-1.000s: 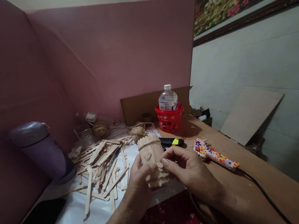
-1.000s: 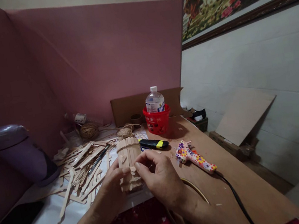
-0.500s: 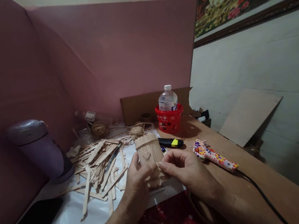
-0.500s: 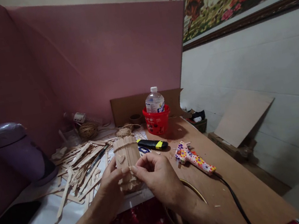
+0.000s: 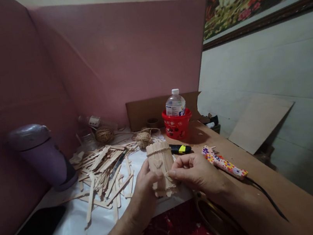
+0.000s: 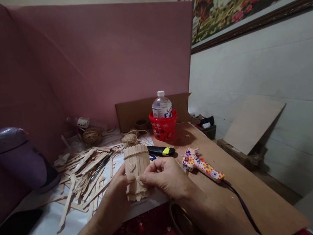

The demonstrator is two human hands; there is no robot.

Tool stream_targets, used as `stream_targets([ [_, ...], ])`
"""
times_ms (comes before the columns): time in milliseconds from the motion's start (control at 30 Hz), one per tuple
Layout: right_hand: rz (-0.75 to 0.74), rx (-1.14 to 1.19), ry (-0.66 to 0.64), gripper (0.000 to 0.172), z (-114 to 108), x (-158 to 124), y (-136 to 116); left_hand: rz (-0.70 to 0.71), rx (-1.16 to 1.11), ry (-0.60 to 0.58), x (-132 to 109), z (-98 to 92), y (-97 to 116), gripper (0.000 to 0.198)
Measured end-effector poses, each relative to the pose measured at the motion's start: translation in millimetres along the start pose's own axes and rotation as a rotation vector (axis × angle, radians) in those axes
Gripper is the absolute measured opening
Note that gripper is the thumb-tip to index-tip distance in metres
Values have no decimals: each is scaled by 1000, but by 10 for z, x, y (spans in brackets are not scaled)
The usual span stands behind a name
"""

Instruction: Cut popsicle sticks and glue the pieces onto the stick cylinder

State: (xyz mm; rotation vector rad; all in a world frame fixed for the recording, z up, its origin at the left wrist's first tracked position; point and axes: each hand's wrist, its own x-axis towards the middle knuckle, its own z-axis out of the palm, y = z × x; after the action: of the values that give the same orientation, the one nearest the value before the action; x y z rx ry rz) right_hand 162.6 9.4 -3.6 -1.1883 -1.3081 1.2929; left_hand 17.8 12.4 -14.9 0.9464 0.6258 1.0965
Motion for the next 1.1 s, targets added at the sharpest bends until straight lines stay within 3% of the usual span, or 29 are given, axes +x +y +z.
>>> stream_targets([
  [433, 63, 14, -44, 20, -32, -30, -59, -62, -71, 23, -20, 40, 16, 49],
  [800, 28, 15, -47, 19, -27, -21, -23, -4, -13, 42, 49, -27, -100, 41],
  [933, -16, 78, -92, 27, -2, -46, -31, 10, -24, 55, 45, -17, -100, 36],
  [1100, -126, 65, -39, 30, 32, -51, 18, -48, -48, 76, 39, 4, -71, 35],
])
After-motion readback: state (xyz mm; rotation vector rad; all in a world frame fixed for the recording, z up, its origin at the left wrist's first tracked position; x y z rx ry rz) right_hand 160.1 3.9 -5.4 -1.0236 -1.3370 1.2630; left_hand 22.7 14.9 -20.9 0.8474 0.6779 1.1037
